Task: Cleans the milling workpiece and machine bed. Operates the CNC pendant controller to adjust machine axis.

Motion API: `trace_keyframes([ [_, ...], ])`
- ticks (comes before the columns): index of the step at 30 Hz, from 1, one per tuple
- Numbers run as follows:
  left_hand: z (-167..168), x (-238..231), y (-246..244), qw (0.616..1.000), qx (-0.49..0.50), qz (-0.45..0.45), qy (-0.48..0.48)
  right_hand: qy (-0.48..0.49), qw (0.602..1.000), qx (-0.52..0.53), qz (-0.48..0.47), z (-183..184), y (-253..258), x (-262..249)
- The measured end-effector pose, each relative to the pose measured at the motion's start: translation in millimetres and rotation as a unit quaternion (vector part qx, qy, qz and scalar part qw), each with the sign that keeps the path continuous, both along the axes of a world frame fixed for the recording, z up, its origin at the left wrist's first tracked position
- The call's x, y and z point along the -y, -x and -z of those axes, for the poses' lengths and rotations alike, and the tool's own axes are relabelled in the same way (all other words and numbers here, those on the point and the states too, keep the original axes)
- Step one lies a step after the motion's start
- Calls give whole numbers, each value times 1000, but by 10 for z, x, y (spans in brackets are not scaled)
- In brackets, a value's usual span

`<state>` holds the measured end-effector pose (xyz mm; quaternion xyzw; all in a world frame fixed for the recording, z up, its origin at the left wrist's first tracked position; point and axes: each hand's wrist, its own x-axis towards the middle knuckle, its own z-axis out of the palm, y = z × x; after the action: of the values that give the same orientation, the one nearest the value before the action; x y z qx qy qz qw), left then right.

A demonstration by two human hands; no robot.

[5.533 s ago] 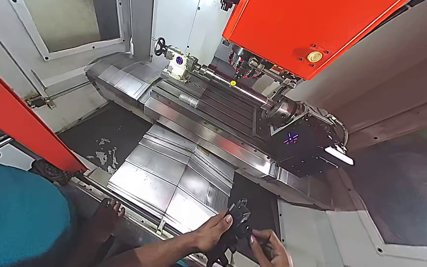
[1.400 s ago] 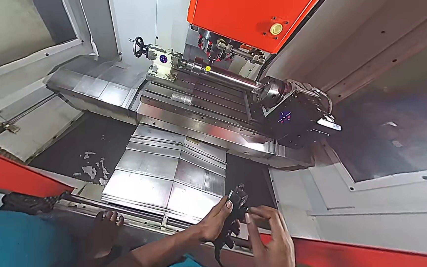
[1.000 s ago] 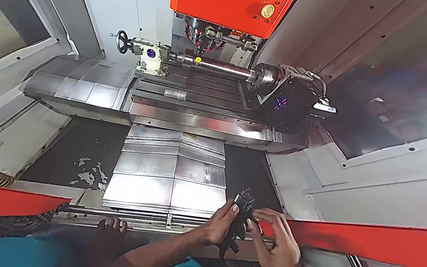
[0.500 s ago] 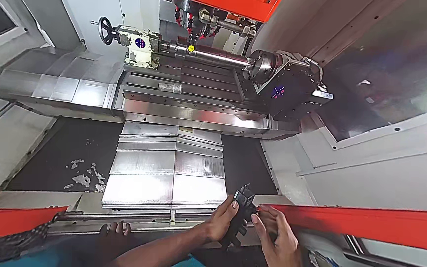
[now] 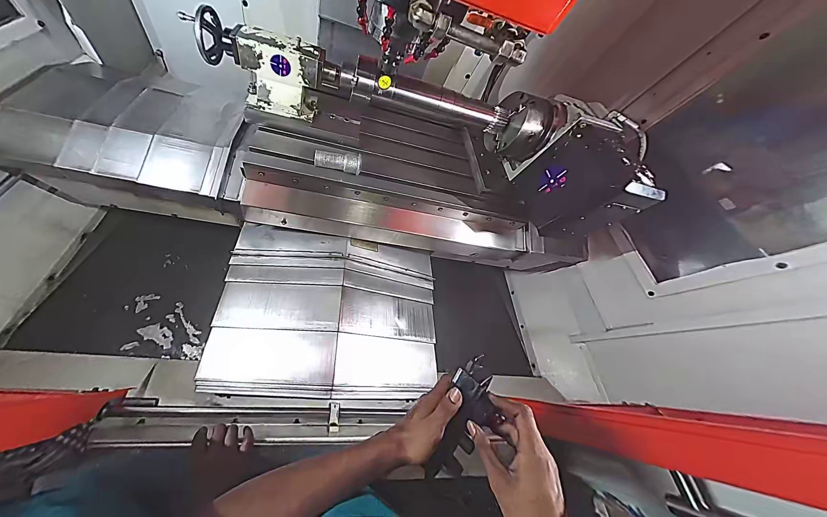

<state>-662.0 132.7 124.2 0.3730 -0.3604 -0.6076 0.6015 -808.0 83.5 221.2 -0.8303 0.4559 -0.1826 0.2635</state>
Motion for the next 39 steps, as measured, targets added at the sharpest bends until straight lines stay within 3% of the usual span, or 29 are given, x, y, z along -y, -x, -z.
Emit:
trace_keyframes([
  [12, 1, -10, -79, 1000, -26, -6, 6, 73, 996, 19, -54, 37, -61, 1],
  [15, -59, -13, -128, 998, -63, -26, -9, 41, 995, 90, -26, 140, 21, -33],
  [18, -135, -19, -140, 984, -167, -59, -35, -53, 989, 135, 39, 339, 82, -216],
  [20, -202, 61, -132, 974, -220, -41, 15, -116, 977, 165, 67, 497, 59, -385],
  [25, -395, 138, -123, 993, -32, 94, 55, -150, 952, 230, 137, 513, 89, -533],
  [27, -506, 156, -166, 978, 85, 171, 90, -122, 928, 328, 126, 498, 279, -593],
  [29, -555, 258, -136, 948, 178, 230, 131, -109, 888, 410, 176, 341, 472, -649],
  [33, -94, 263, -141, 923, 245, 292, 46, 2, 839, 438, 324, 39, 1106, -692],
  [39, 548, -131, -423, 903, 315, 279, -87, 116, 781, 460, 407, -211, 2107, -373],
])
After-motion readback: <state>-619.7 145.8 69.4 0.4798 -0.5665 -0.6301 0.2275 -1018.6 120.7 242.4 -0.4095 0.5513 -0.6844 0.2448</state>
